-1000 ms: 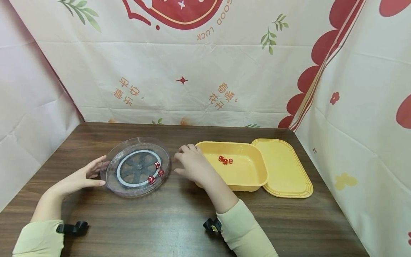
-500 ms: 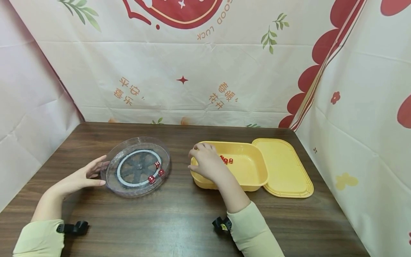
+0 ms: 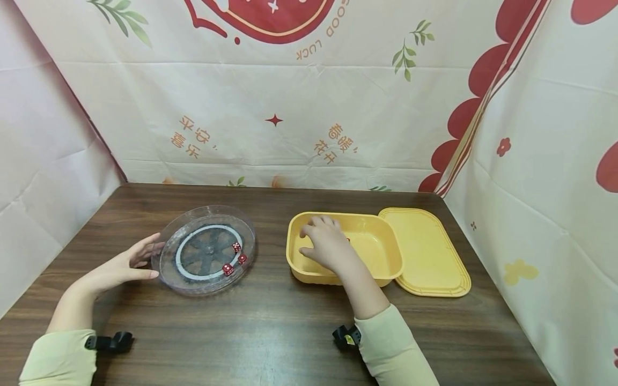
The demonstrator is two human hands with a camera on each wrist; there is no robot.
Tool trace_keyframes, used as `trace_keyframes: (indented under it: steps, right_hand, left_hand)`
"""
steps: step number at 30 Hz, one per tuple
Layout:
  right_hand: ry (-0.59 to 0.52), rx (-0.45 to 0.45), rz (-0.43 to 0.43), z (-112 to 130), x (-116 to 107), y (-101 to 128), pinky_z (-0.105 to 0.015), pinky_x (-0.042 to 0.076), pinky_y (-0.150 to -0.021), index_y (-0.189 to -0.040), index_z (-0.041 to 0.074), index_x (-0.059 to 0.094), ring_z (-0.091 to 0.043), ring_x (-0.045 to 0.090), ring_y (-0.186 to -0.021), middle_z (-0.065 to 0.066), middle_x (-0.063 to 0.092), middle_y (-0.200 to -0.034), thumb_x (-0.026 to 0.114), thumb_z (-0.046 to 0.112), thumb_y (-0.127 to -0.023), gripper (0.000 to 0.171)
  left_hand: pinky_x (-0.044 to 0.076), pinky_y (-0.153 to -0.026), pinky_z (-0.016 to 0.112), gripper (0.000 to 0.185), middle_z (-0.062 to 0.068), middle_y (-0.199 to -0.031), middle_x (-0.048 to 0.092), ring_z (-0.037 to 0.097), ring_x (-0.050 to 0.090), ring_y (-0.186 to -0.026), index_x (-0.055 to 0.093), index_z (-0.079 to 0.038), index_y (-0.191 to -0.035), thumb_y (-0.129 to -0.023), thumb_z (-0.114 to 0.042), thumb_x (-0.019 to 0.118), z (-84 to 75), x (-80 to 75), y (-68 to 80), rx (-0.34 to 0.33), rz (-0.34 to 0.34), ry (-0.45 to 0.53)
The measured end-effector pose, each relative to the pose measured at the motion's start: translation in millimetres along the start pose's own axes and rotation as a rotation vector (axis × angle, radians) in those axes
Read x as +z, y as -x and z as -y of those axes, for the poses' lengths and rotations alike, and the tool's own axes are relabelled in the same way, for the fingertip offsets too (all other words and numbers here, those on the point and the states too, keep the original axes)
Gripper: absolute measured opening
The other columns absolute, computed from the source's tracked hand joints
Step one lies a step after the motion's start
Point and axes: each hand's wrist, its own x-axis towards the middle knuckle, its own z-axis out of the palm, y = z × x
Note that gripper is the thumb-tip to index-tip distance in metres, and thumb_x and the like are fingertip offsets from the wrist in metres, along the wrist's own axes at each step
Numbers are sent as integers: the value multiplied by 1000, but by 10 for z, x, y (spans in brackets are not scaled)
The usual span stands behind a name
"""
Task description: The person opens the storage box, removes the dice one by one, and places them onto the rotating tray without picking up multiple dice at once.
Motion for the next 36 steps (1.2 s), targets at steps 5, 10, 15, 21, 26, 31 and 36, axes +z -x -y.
trace_keyframes:
  steps: [5, 10, 15, 21, 26, 31, 36]
  right_hand:
    - [10, 9, -19, -92, 0, 38, -58, 25, -102, -103, 9, 69, -38, 44, -118, -13, 58, -117, 77, 24, -82, 27]
    - [21, 31, -39, -195, -2, 78, -58, 26, -100, -101, 10, 69, -38, 43, -118, -14, 58, -117, 78, 23, -81, 26]
    - [30, 33, -57, -313, 16, 105, -59, 27, -99, -100, 10, 69, -40, 44, -117, -14, 59, -114, 78, 22, -80, 25]
    - [34, 62, -64, -428, -4, 127, -59, 29, -98, -99, 8, 70, -40, 45, -115, -15, 59, -113, 78, 21, -79, 25]
    - [23, 91, -63, -507, -18, 132, -61, 28, -98, -96, 7, 70, -42, 43, -117, -17, 59, -115, 77, 20, -81, 21]
    - [26, 116, -55, -563, -14, 143, -61, 27, -99, -97, 7, 70, -44, 42, -118, -18, 59, -116, 77, 20, -81, 22]
    - [32, 143, -40, -604, 0, 149, -62, 27, -98, -99, 7, 70, -44, 42, -118, -19, 58, -117, 77, 21, -82, 23]
  left_hand:
    - [24, -104, 61, 94, 32, -149, 20, 49, 20, -135, 6, -5, -153, -86, -16, 71, 0, 3, 1, 1, -1, -4]
    - [24, -104, 62, 94, 33, -149, 20, 50, 20, -135, 6, -5, -153, -87, -16, 71, 5, 3, 2, 0, 0, -7]
    - [23, -104, 61, 93, 32, -149, 20, 50, 20, -135, 6, -5, -153, -87, -16, 71, 1, 2, 0, 9, 0, -8]
    - [24, -104, 61, 93, 32, -149, 21, 49, 20, -135, 6, -5, -153, -87, -16, 71, 2, 0, -2, 14, 0, -12]
    - [25, -103, 61, 93, 31, -149, 22, 48, 21, -135, 7, -5, -153, -87, -16, 71, 1, 1, -1, 13, -4, -19]
    - [24, -104, 61, 94, 32, -149, 21, 49, 20, -135, 6, -4, -153, -87, -16, 71, -3, 4, 3, 11, -2, -9]
    - [23, -104, 62, 94, 32, -149, 21, 50, 20, -135, 6, -4, -153, -87, -16, 71, 0, 6, 1, 10, -3, -6]
